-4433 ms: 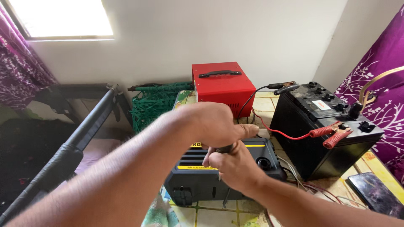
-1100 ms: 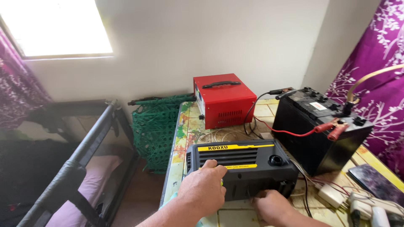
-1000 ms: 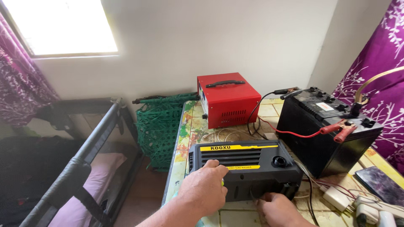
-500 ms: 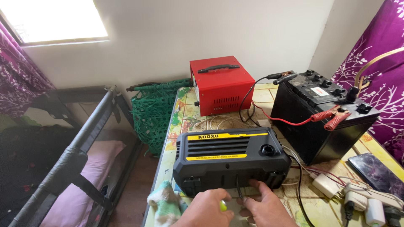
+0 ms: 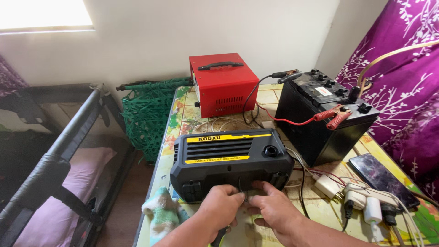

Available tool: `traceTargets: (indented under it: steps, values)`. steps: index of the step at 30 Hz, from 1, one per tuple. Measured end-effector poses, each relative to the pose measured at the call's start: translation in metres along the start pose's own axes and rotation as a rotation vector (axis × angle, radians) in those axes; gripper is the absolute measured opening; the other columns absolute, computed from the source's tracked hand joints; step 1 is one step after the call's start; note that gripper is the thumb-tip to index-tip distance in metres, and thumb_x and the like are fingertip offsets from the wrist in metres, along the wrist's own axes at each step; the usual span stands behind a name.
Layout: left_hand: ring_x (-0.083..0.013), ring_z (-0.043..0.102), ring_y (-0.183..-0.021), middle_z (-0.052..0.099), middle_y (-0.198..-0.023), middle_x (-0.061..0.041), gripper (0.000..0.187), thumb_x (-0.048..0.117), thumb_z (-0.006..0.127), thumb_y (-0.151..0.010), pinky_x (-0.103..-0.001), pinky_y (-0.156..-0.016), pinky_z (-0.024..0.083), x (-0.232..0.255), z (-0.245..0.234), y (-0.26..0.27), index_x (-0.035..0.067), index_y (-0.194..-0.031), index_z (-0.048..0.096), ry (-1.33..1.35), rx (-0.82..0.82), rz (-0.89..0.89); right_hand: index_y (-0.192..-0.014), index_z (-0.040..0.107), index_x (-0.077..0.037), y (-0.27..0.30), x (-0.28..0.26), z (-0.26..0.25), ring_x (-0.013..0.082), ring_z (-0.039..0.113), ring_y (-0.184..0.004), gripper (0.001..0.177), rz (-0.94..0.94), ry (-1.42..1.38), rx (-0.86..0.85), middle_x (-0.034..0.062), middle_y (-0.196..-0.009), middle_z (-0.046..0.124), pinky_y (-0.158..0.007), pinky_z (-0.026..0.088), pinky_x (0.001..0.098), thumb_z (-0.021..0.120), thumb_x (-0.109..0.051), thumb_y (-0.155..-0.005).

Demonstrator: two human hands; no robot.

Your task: The person uses a screwdriver to remove multiple screws from a black portable high-pressure washer unit on a tiled table. They turn the unit over, unscrew fasteners on different sides, and set the screwdriver down while handling the device.

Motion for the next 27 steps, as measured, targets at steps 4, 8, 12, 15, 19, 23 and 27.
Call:
traceTargets:
  steps: [4,8,12,15,19,23,27]
  values:
    - [-0.0187,0.059,-0.056,0.065,-0.070,-0.008,0.025,0.027,0.070,-0.093,-0.035,-0.053,0.047,0.011,0.004,0.002,0.002,-0.096,0.069,-0.007,0.097,0.007,-0.141,0.060,-0.025,0.009,-0.005,0.005,0.0183,0.058,-0.105,0.054,-0.039,-0.103,0.039,0.0018,-0.113,0.070,-0.091,0.042,0.0448,0.061,-0.015,-0.087]
    - [-0.0184,0.057,-0.056,0.064,-0.070,-0.008,0.016,0.018,0.070,-0.090,-0.037,-0.053,0.045,0.009,0.007,0.003,0.003,-0.095,0.069,0.048,0.143,0.013,-0.128,0.062,-0.022,0.010,-0.007,0.008,0.0181,0.057,-0.106,0.037,0.009,-0.221,-0.040,0.0006,-0.108,0.067,-0.098,0.041,0.0450,0.061,-0.017,-0.092]
    - [-0.0165,0.057,-0.057,0.066,-0.069,-0.008,0.014,0.014,0.069,-0.088,-0.036,-0.054,0.045,0.009,0.003,0.001,0.002,-0.091,0.073,0.065,0.167,0.065,-0.113,0.062,-0.016,0.002,-0.005,0.012,0.0217,0.058,-0.104,0.020,0.065,-0.341,-0.068,0.0028,-0.103,0.065,-0.100,0.041,0.0480,0.059,-0.017,-0.093]
    - [-0.0164,0.057,-0.058,0.067,-0.070,-0.008,0.015,0.013,0.064,-0.090,-0.035,-0.054,0.046,0.007,0.004,0.002,0.004,-0.091,0.076,0.015,0.141,0.023,-0.113,0.062,-0.014,-0.005,-0.005,0.008,0.0214,0.059,-0.105,0.018,0.106,-0.310,-0.047,0.0034,-0.105,0.065,-0.103,0.042,0.0478,0.058,-0.020,-0.097]
    - [-0.0191,0.056,-0.060,0.064,-0.070,-0.009,0.020,0.012,0.059,-0.091,-0.038,-0.056,0.045,0.011,0.005,0.004,0.002,-0.094,0.076,-0.019,0.133,0.029,-0.110,0.063,-0.011,-0.012,-0.005,0.006,0.0233,0.061,-0.104,0.017,0.109,-0.408,-0.018,0.0059,-0.106,0.066,-0.101,0.044,0.0475,0.058,-0.022,-0.097]
    - [-0.0196,0.061,-0.064,0.067,-0.073,-0.009,0.020,0.012,0.059,-0.091,-0.038,-0.060,0.049,0.008,0.001,0.005,0.003,-0.097,0.075,-0.057,0.152,0.023,-0.109,0.065,-0.008,-0.015,-0.008,0.012,0.0250,0.062,-0.107,0.022,0.110,-0.552,-0.027,0.0092,-0.108,0.068,-0.103,0.045,0.0442,0.058,-0.025,-0.097]
    - [-0.0170,0.066,-0.068,0.072,-0.080,-0.009,0.020,0.012,0.063,-0.089,-0.034,-0.063,0.052,0.005,-0.003,0.002,0.005,-0.105,0.074,0.028,0.197,0.060,-0.109,0.064,-0.004,-0.016,-0.011,0.010,0.0260,0.063,-0.107,0.025,0.138,-0.669,0.015,0.0121,-0.107,0.065,-0.105,0.050,0.0434,0.063,-0.025,-0.095]
Point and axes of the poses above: each hand's wrist, its own y-axis away from the middle knuckle, its own z-axis out of the palm, x = y × z, the point moved 8 cm from there along -y, towards the middle knuckle
